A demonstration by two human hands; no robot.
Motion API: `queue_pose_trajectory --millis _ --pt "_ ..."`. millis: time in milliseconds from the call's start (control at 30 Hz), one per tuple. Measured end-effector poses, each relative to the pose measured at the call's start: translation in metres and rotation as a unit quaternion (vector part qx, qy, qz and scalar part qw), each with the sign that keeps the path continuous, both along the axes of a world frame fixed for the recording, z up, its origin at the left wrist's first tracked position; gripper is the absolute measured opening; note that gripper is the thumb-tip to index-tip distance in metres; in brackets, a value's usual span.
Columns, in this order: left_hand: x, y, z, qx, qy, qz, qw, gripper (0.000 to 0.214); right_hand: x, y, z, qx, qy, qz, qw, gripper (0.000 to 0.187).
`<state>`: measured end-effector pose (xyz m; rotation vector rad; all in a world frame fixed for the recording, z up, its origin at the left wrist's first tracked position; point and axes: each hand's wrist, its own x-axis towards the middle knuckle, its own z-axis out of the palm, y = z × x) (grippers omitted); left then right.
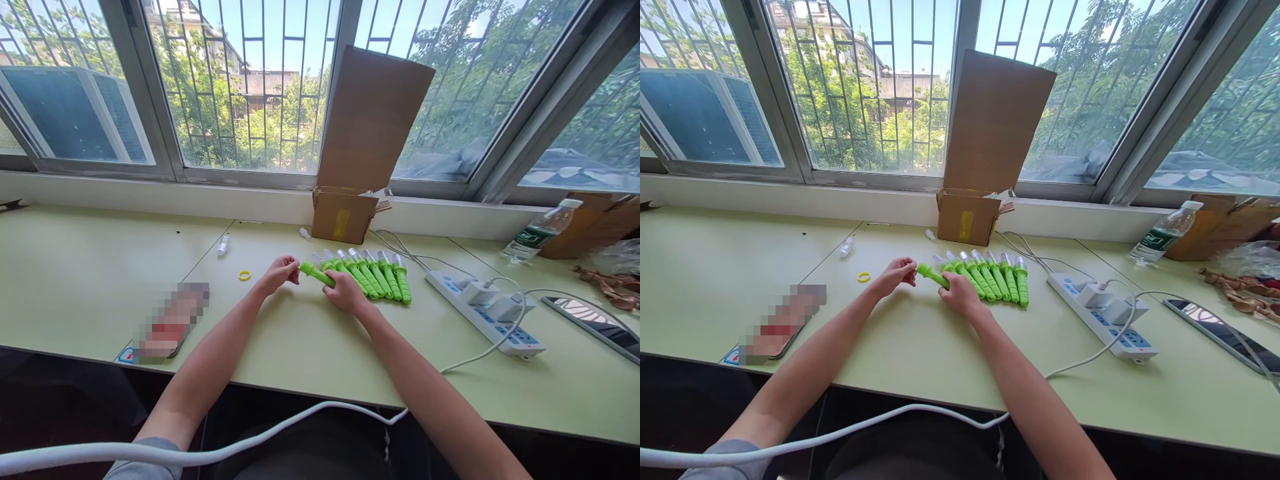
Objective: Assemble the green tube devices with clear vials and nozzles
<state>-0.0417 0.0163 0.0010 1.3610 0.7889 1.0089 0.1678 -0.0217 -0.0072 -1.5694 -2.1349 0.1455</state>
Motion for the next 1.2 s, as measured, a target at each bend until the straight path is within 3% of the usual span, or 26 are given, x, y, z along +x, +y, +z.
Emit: queue_pose_trajectory --millis 367,600,833,933,1100,1200 --pt "-0.001 0.003 -0.006 -0.042 0.001 0.059 0.997 0.02 -0.001 -0.003 0.003 0.0 0.009 0.002 1.0 0.027" --pt "-0.001 0.008 -0.011 -0.043 0.002 0.159 0.986 0.02 -0.002 -0.004 0.003 0.002 0.0 -0.006 1.0 0.026" --pt "-0.007 0.015 -0.01 -0.108 -0.042 0.269 0.956 0.043 -0.003 -0.006 0.006 -0.004 -0.001 -0.004 1.0 0.026" --pt "-0.008 0.017 -0.009 -0.125 -0.061 0.289 0.947 0.044 -0.004 -0.006 0.006 -0.008 -0.003 -0.007 1.0 0.026" --pt "-0.009 0.018 -0.013 -0.091 -0.044 0.314 0.944 0.026 -0.005 -0.005 0.006 -0.015 -0.002 -0.004 1.0 0.026" --pt "-0.011 0.016 -0.013 -0.025 0.062 0.334 0.94 0.022 -0.005 -0.005 0.006 -0.014 0.0 0.0 1.0 0.026"
